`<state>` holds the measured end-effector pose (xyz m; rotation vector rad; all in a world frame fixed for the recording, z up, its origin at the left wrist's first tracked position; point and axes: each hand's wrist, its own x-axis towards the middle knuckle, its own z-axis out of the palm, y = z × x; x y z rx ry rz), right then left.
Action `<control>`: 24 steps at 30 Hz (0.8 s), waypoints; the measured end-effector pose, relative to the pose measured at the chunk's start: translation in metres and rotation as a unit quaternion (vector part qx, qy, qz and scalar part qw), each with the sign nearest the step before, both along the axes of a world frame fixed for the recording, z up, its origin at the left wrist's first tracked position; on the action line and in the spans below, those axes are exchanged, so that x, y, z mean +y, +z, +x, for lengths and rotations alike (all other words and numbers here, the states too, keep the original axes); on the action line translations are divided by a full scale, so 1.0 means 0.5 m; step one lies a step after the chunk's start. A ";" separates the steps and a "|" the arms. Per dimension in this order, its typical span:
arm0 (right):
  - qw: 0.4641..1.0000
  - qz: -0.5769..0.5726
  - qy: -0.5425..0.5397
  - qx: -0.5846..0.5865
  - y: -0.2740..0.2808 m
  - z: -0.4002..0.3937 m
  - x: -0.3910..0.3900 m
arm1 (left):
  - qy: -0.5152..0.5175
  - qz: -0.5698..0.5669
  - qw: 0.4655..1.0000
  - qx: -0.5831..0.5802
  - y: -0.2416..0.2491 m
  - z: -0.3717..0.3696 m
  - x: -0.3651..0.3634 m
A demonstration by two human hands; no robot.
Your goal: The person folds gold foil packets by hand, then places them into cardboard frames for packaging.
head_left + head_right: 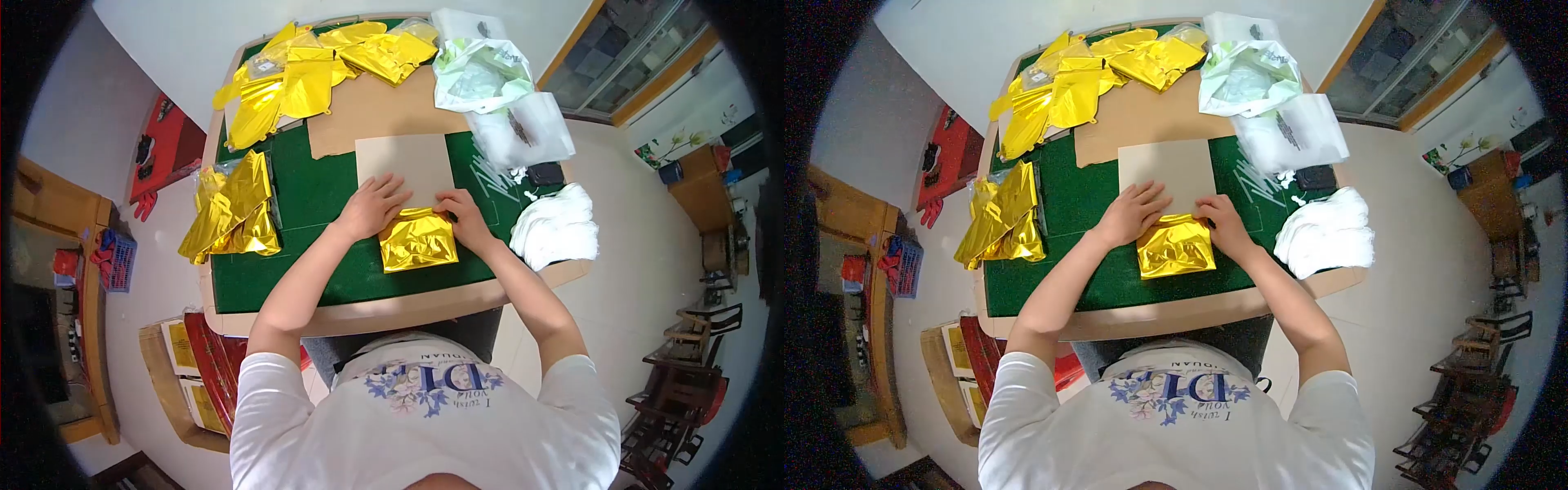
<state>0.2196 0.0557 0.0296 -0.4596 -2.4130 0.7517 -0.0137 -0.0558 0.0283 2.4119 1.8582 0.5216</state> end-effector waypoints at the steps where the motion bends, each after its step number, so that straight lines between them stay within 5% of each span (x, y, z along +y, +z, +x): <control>1: 1.000 -0.001 0.000 -0.001 -0.002 0.000 0.001 | 0.012 0.001 1.000 0.007 0.002 0.002 -0.003; 12: 1.000 -0.001 0.002 -0.011 -0.003 0.000 0.002 | 0.014 0.006 1.000 -0.007 0.008 -0.018 -0.005; 14: 1.000 0.001 0.006 -0.011 -0.001 0.001 0.006 | 0.039 0.032 0.988 -0.146 0.007 -0.044 -0.023; 17: 1.000 -0.011 0.005 -0.005 -0.006 0.001 0.003 | 0.024 -0.014 0.985 -0.173 0.026 -0.045 -0.081; 24: 0.999 -0.032 0.001 -0.004 0.005 -0.002 -0.001 | 0.023 -0.028 0.992 -0.118 0.063 -0.016 -0.110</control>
